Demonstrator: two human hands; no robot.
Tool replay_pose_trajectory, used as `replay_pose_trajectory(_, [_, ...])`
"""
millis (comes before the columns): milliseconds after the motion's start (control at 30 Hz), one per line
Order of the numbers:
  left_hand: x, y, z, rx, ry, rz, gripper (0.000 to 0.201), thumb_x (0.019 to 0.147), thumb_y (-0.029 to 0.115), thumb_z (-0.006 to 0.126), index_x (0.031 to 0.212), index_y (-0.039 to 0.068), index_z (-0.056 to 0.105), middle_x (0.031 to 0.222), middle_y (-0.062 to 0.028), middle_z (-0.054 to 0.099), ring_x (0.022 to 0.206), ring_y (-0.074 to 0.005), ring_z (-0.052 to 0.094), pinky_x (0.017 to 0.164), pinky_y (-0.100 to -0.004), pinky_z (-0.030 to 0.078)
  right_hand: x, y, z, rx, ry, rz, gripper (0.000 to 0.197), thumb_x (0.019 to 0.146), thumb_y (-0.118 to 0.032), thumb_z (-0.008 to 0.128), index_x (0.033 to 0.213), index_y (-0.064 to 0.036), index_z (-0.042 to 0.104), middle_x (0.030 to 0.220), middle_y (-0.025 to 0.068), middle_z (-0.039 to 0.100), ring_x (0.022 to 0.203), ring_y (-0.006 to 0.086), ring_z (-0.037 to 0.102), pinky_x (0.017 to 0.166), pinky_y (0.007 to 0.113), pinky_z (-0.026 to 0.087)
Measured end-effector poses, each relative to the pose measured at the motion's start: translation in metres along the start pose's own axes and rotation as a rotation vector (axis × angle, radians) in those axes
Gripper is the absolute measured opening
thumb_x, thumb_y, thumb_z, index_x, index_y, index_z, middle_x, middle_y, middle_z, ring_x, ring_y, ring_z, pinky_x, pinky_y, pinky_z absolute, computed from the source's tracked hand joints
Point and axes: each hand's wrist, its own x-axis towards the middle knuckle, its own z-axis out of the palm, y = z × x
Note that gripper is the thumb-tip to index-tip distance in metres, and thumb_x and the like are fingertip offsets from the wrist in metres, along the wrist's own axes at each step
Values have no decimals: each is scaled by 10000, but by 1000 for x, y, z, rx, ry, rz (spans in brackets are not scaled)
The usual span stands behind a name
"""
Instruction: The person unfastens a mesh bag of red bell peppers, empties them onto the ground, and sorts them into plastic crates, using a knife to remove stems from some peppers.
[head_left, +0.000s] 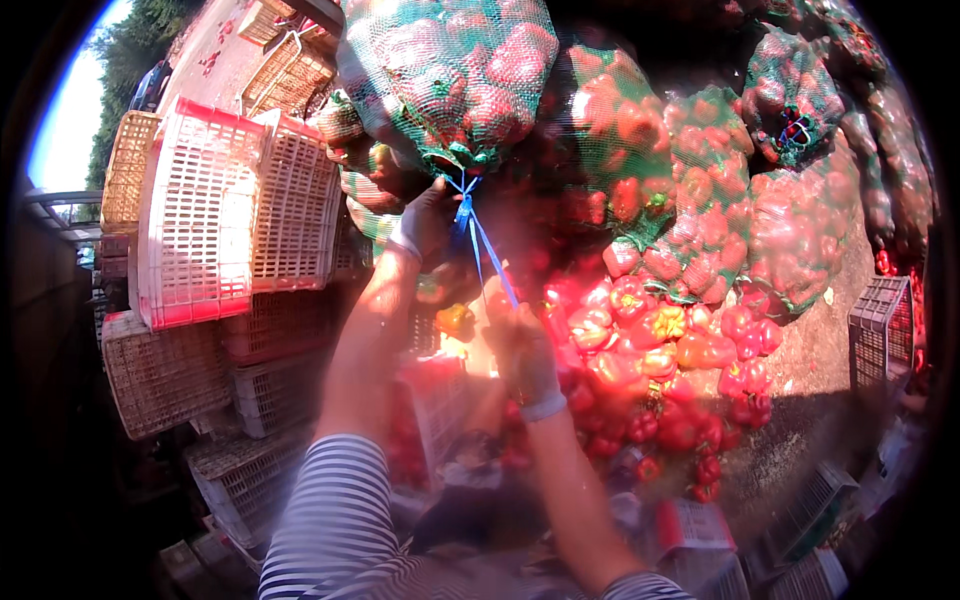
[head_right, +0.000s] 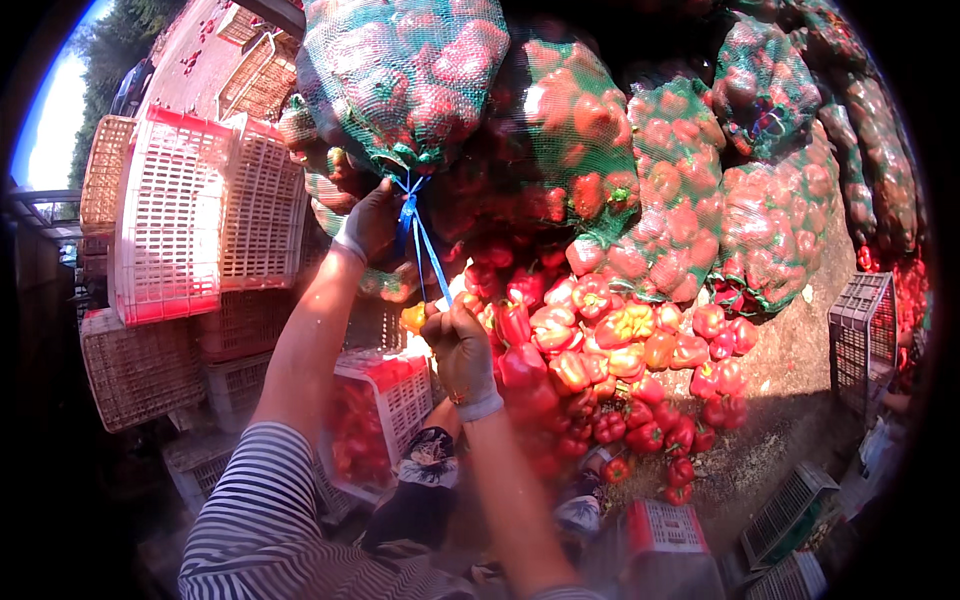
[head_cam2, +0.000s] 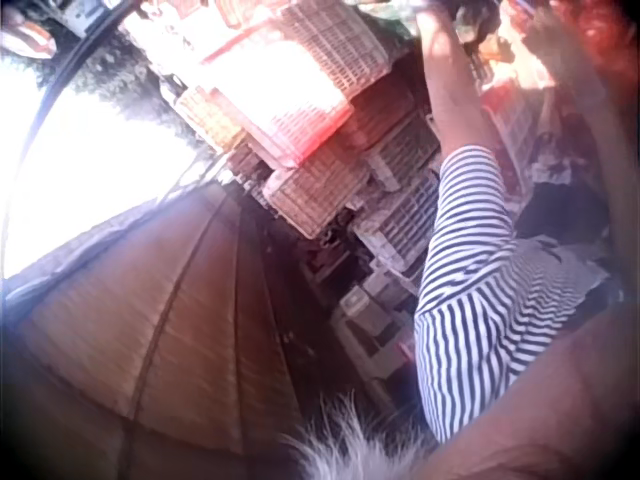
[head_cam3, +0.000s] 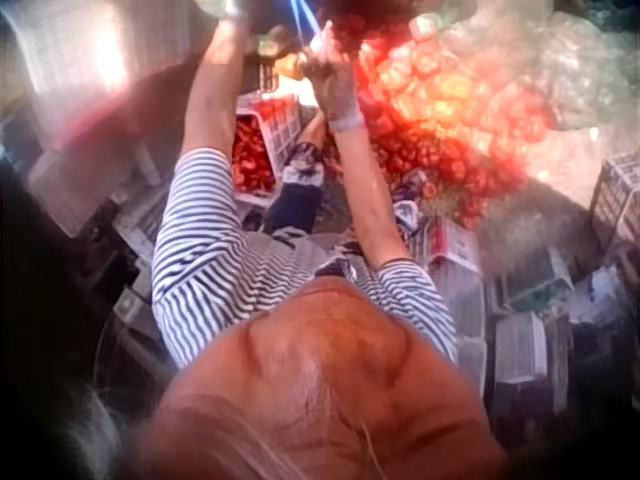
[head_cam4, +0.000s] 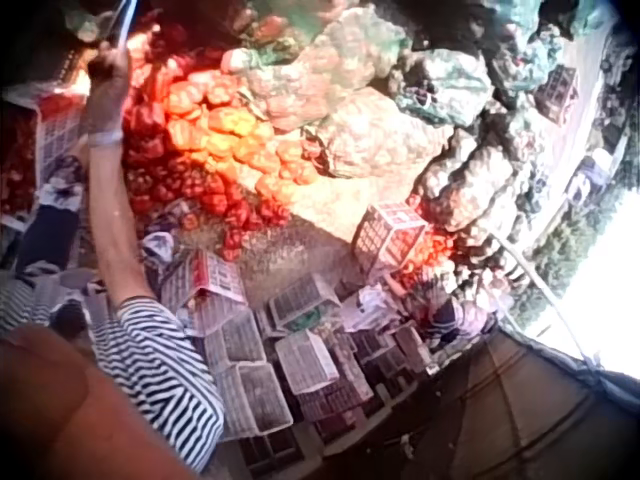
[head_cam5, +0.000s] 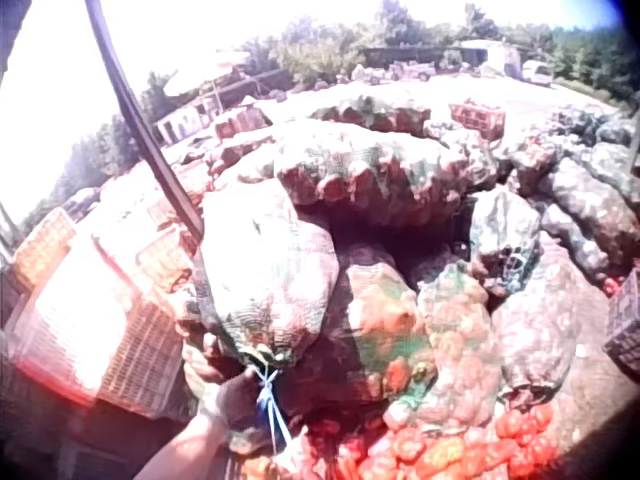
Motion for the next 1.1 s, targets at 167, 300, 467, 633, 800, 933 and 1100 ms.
replay_pose_trajectory(167, [26, -15, 17, 120, -164, 289, 234, 1004, 257, 527, 1087, 42, 567, 882, -74, 621, 789, -241, 610, 735, -352, 521, 25, 3, -28, -98, 179, 71, 188, 977, -236, 564, 890, -70, 573, 899, 60, 631, 905, 187, 628, 903, 360, 501])
replay_pose_trajectory(300, [5, -2, 12, 146, -58, 221, 133, 980, 206, 576, 993, 74, 580, 792, -35, 555, 738, -178, 560, 654, -319, 475, 88, -25, -64, -1404, 588, -587, 456, 906, -310, 647, 1227, 4, 572, 1181, 189, 604, 1056, 296, 597, 935, 385, 464])
replay_pose_trajectory(467, [-18, 3, 34, 369, -14, 270, 139, 975, 225, 595, 972, 87, 580, 760, -17, 546, 710, -150, 529, 645, -310, 440, 172, -48, 66, -1541, 398, -634, 375, 876, -287, 683, 1121, -7, 647, 1049, 167, 648, 1016, 247, 607, 861, 357, 471])
replay_pose_trajectory(633, [-25, 5, 58, 166, -58, 174, 139, 978, 212, 596, 1007, 76, 596, 764, -13, 556, 696, -145, 530, 660, -301, 454, 243, -27, 73, -839, 253, -265, 180, 870, -207, 662, 797, -46, 627, 719, 10, 560, 673, 110, 501, 632, 290, 431])
replay_pose_trajectory(800, [18, 6, -48, 361, 41, 415, 97, 944, 152, 586, 866, 101, 558, 753, 3, 540, 700, -151, 527, 643, -302, 461, 184, -26, 51, -497, 157, -309, 312, 978, -292, 578, 723, -125, 516, 799, 25, 551, 891, 154, 559, 792, 320, 433])
replay_pose_trajectory(933, [-8, 17, -30, 94, 52, 272, 172, 947, 218, 603, 812, 135, 536, 748, 0, 503, 776, -164, 531, 702, -323, 456, 65, -129, 5, -236, -15, -330, 400, 1006, -335, 535, 692, -106, 439, 978, 146, 648, 1122, 291, 587, 978, 511, 466])
replay_pose_trajectory(1100, [-45, -13, -26, -15, -114, 192, 158, 1004, 171, 490, 1049, 37, 560, 937, -73, 572, 892, -242, 575, 786, -390, 509, -37, -184, -30, -462, 360, -531, 412, 1032, -323, 462, 680, -114, 414, 775, 73, 569, 839, 264, 619, 949, 527, 490])
